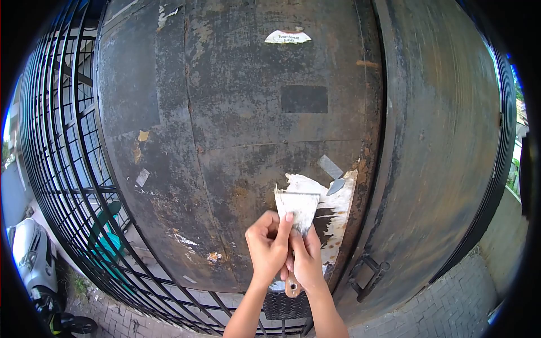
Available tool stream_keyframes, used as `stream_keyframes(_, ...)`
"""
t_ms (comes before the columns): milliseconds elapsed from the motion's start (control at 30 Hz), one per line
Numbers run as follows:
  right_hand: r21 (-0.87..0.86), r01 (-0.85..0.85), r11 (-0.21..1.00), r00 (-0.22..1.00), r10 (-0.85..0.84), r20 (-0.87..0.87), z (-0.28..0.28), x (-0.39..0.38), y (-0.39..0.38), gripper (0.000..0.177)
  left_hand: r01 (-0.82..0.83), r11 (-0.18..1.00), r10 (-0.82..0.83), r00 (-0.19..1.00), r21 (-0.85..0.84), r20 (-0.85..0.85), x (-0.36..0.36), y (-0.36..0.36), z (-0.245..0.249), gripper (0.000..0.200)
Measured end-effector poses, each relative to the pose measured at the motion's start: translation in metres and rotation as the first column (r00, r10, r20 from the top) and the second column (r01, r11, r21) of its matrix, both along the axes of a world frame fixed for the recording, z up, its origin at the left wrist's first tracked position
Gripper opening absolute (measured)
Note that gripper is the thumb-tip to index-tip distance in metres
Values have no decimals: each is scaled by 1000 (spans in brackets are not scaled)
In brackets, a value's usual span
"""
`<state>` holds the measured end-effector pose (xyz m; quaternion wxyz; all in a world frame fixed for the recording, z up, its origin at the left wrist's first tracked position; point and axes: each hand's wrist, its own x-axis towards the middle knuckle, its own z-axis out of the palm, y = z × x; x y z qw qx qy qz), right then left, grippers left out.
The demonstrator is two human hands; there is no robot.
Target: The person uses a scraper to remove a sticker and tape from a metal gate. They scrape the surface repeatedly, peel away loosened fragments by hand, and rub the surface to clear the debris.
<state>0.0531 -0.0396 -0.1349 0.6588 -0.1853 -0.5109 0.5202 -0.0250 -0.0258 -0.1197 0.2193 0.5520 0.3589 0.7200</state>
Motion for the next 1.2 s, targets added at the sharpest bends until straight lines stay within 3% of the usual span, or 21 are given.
stream_keyframes(33,67,68,995,996,-71,53,-9,-1,5,26,6,1000,-5,1000,-7,24,2,0,-6,29)
stream_keyframes(100,6,-14,1000,1000,14,14,-8,3,1,26,-42,999,44,997,35,-58,-1,1,-7,32)
stream_keyframes(200,-24,-50,998,999,50,-8,12,4,3,27,17,1000,-17,1000,7,8,5,-2,20,35)
stream_keyframes(367,41,72,997,995,-75,61,-14,4,4,26,5,1000,-5,999,7,54,7,2,-13,37)
stream_keyframes(533,-29,-23,999,999,24,29,16,8,-1,26,109,993,-105,990,-41,89,5,-1,19,37)
stream_keyframes(667,46,69,997,996,-71,49,-11,5,4,26,33,999,-33,999,18,37,7,1,-5,36)
stream_keyframes(800,-36,-51,998,998,50,-34,10,8,-5,25,65,998,-65,998,-9,-1,4,2,8,31)
stream_keyframes(967,71,70,995,996,-74,45,-15,6,12,31,27,1000,-27,1000,7,2,6,7,-9,30)
stream_keyframes(1200,28,19,999,998,-21,64,0,11,10,26,18,1000,-18,1000,6,18,11,3,9,31)
